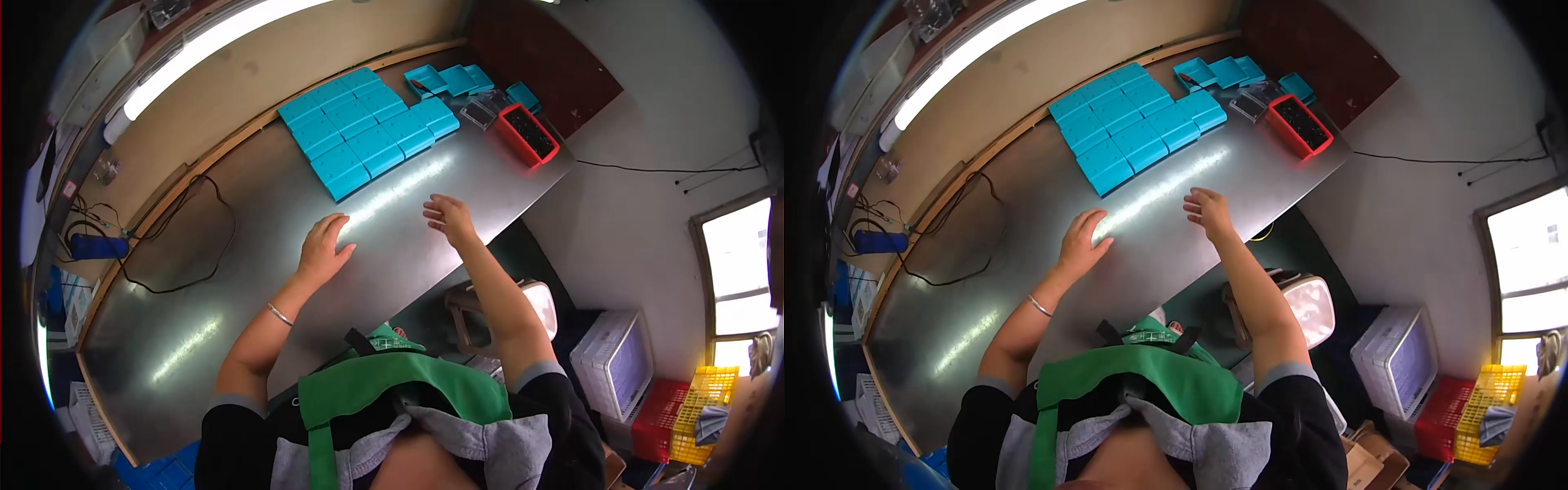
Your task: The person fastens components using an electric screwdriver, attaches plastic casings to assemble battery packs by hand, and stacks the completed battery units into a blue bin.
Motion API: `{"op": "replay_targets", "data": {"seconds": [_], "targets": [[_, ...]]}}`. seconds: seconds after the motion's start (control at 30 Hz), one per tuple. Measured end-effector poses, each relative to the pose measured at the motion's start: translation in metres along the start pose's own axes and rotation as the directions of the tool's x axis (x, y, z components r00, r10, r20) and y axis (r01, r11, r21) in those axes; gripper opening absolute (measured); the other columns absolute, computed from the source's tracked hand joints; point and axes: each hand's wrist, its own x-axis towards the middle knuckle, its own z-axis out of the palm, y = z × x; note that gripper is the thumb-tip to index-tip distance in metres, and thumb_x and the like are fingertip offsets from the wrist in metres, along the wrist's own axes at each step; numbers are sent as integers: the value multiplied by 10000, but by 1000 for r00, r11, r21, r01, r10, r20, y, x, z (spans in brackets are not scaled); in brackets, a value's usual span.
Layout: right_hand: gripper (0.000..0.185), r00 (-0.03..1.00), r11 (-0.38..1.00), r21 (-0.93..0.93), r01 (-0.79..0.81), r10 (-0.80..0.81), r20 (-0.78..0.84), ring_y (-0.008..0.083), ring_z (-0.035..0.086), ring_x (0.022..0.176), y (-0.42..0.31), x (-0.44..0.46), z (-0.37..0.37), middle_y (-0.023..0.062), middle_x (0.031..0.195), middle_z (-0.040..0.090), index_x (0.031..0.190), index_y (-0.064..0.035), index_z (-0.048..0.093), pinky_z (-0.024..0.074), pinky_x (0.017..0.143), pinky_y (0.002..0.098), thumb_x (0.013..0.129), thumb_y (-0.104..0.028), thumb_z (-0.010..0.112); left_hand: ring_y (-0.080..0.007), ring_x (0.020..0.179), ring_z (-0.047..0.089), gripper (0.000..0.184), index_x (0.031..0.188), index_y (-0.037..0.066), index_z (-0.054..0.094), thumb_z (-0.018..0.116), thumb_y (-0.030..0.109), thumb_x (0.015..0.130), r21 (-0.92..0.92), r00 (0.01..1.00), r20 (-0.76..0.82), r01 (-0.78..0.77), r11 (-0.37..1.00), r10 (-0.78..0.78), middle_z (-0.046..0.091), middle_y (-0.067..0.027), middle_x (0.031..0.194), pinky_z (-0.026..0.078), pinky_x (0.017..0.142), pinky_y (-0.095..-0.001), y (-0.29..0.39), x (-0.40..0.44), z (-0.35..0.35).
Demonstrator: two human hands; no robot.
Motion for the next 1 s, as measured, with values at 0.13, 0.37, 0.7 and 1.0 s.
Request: {"op": "replay_targets", "data": {"seconds": [0.13,0.37,0.7,1.0], "targets": [[439,996,984,179,-2,18,-92,297,605,940,-26,99,16,192,1136,582,1241,22,468,508,733,398,886,-218,566,-329,1180,464,582,1213,24,504,748,160,703,198,1000,26,-22,980,17,472,-144,1285,406,957,-435,-29,67,35],[387,956,976,196,-93,143,-258,169,485,505,-44,173,45,90,687,522,997,29,510,460,462,322,768,-195,727,-332,1288,371,686,1314,49,428,743,208,726,432,969,173,88,898,-179,356,-139,1408,329,1016,-551,-48,152,92],[387,727,381,-626,681,-452,516,160,512,639,-131,107,-17,72,751,535,1035,28,606,436,596,296,683,-99,706,-323,1232,442,592,1294,80,477,720,158,759,-226,989,-16,142,964,-150,472,-137,1328,398,1000,-379,17,206,68],[407,389,303,-264,916,-504,771,292,593,885,-172,99,-36,132,989,617,1074,-30,620,488,742,367,704,-120,763,-248,1195,507,362,1123,67,606,721,134,786,-757,922,-12,244,607,-386,626,-90,1131,398,991,-369,52,195,77]]}}
